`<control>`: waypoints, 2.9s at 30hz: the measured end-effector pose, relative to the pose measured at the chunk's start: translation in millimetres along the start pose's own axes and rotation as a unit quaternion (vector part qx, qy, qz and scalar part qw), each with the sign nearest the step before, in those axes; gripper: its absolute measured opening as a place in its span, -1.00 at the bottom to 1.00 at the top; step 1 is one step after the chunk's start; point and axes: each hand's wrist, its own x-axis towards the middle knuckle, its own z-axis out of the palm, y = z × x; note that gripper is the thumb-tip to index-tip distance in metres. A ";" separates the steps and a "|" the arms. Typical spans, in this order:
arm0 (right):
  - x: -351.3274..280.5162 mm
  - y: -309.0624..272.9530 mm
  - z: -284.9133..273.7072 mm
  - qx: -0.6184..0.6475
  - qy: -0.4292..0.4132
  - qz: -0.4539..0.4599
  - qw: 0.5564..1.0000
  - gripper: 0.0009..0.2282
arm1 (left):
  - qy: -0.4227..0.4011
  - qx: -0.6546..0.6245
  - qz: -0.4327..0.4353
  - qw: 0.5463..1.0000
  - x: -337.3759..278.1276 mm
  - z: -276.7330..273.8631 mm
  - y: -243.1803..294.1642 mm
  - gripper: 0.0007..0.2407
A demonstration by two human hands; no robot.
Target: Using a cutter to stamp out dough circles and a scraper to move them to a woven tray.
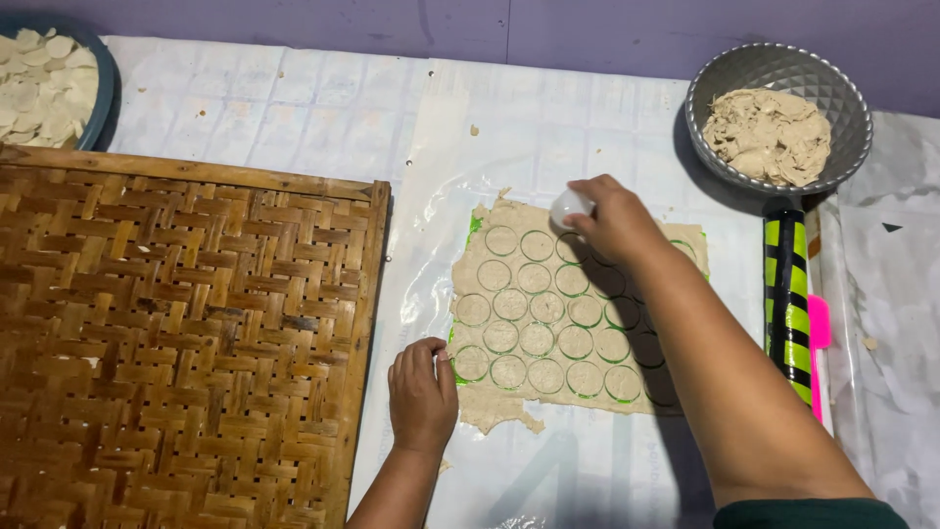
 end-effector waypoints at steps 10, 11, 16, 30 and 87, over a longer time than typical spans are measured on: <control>13.9 -31.4 42.7 -0.038 -0.044 -0.099 0.993 -0.55 | -0.001 -0.023 0.003 1.000 2.5 -4.9 1.4 -0.89; 15.4 -31.9 43.8 -0.048 -0.043 -0.096 0.993 -0.55 | -0.004 -0.023 0.001 1.000 2.7 -5.7 2.3 -0.89; 18.8 -30.5 49.0 -0.069 -0.029 -0.104 0.992 -0.55 | -0.011 -0.021 -0.002 1.000 3.1 -7.4 3.2 -0.90; 29.9 -11.2 73.9 -0.102 0.030 -0.152 0.983 -0.60 | -0.004 -0.022 0.022 1.000 1.7 -6.7 1.2 -0.88; 23.2 -73.0 132.5 -0.162 -0.066 -0.181 0.968 -0.89 | -0.017 -0.053 -0.001 0.998 2.5 -6.5 -3.1 -0.86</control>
